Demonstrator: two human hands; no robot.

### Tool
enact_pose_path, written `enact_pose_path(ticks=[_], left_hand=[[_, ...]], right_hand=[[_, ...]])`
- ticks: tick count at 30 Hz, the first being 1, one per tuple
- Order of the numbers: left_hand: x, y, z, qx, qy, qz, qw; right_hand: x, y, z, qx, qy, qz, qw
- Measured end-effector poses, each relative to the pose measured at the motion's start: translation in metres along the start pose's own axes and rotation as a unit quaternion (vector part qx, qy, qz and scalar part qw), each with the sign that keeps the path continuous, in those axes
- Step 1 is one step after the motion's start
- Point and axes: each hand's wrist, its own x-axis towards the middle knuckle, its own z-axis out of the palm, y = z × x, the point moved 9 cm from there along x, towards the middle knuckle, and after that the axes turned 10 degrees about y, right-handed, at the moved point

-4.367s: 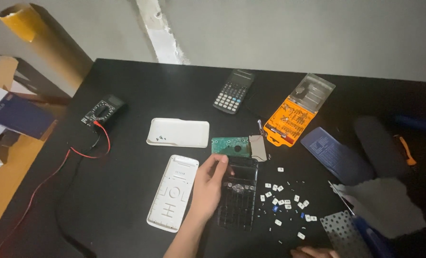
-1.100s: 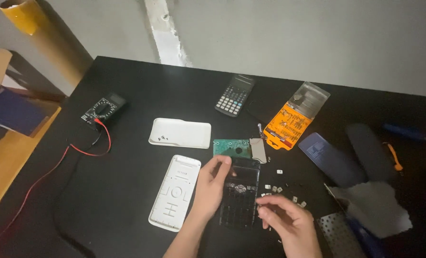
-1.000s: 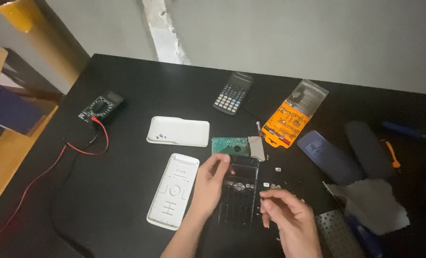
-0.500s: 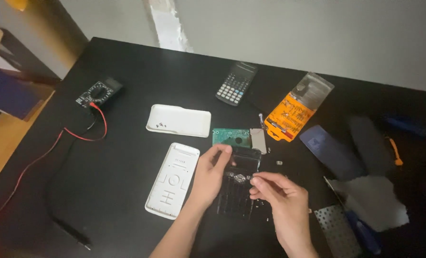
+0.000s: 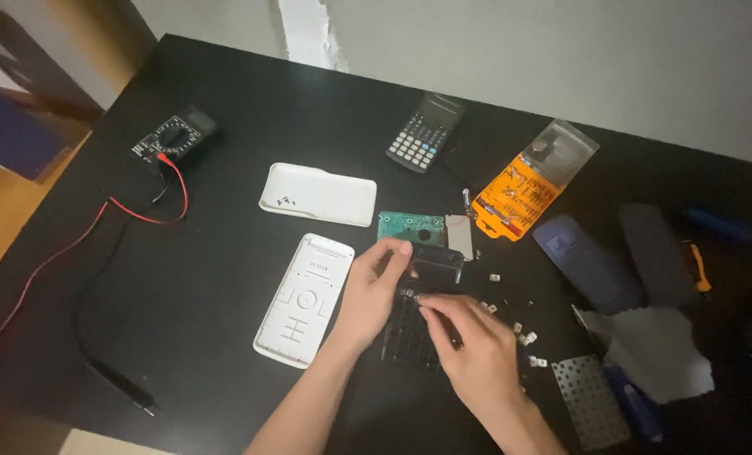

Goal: Assembling a small electronic device by placing individual buttons into the front housing and aligning internal components.

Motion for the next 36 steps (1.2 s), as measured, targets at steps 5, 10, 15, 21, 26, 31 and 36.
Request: enact_pose_path(ticks=[5, 10, 15, 21, 26, 31, 36], left_hand=[[0.000, 0.000, 0.000, 0.008, 0.004, -0.002, 1.000], [0.000, 0.000, -0.002, 0.004, 0.006, -0.010, 1.000], [0.000, -0.003, -0.001, -0.007, -0.002, -0.005, 1.000], [0.000, -0.011, -0.001, -0.016, 0.002, -0.036, 0.999], [-0.001, -0.005, -0.001, -0.047, -0.010, -0.022, 0.999], [-0.001, -0.003, -0.002, -0.061, -0.002, -0.013, 0.998], [-0.003, -0.002, -0.002, -0.060, -0.006, -0.030, 0.998]], right_hand=[[0.007, -0.008, 0.001, -0.040, 0.015, -0.009, 0.999], [0.002, 0.000, 0.007, -0.059, 0.018, 0.013, 0.998], [-0.002, 0.007, 0.006, -0.044, 0.014, 0.050, 0.998], [-0.017, 0.037, -0.023, -0.046, 0.062, 0.277, 0.958], [-0.026, 0.051, -0.011, 0.055, 0.046, 0.517, 0.853], [-0.028, 0.047, 0.011, 0.078, -0.019, 0.605, 0.792], [-0.029, 0.042, 0.022, 0.115, -0.037, 0.652, 0.749]])
